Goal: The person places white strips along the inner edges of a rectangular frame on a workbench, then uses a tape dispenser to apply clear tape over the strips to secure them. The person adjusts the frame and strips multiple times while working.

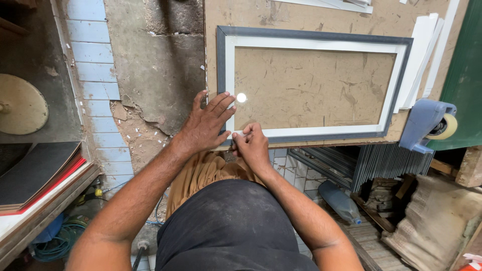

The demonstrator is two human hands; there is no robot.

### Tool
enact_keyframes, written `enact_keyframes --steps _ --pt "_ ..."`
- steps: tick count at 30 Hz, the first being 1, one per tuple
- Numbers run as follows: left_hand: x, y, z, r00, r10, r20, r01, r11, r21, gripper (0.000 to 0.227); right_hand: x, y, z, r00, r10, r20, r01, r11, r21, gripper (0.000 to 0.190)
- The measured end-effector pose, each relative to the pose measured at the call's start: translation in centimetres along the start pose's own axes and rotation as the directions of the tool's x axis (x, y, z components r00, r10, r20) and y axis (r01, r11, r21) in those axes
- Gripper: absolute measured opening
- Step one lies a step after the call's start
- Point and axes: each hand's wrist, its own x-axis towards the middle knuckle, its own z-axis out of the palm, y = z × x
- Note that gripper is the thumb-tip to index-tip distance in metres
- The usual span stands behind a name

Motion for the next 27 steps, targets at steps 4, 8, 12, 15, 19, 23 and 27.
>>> enact_keyframes --steps 4,8,12,15,19,23,27 --pt "0.2 0.0 -0.2 1.000 -0.001 0.000 0.001 1.000 -0.010 0.066 1.1 -0.9 -1.2 0.987 -0.155 0.026 0.141 0.799 -0.585 0.035" --pt "0.1 0.0 -0.2 1.000 0.007 -0.017 -0.007 1.000 -0.009 0.067 1.9 -1.0 -2.3 0.827 -0.515 0.227 0.493 0.469 -0.732 0.043" --pt "0.1 0.2 -0.4 1.000 -0.010 -0.028 0.008 0.999 -0.053 0.068 1.4 0.1 -2.9 0.625 -0.725 0.288 0.637 0.262 -0.725 0.032" --pt "0.3 0.1 -1.0 0.999 -0.009 -0.048 0.004 0.995 -0.103 0.065 -0.1 1.2 -2.9 0.633 -0.753 0.182 0.638 0.373 -0.673 0.042" --pt "0.2 0.4 -2.2 0.995 -0.025 -0.095 0.006 0.982 -0.190 0.064 -1.3 2.0 -3.9 0.600 -0.790 0.123 0.688 0.432 -0.583 0.039" --pt "0.0 0.8 -2.9 0.994 -0.046 -0.103 0.022 0.974 -0.226 0.061 -1.5 2.6 -5.5 0.599 -0.800 -0.031 0.634 0.497 -0.592 0.049" --pt "0.1 2.1 -3.1 0.992 -0.072 -0.107 0.045 0.971 -0.235 0.069 -1.2 4.8 -7.4 0.593 -0.798 -0.110 0.580 0.518 -0.629 0.045"
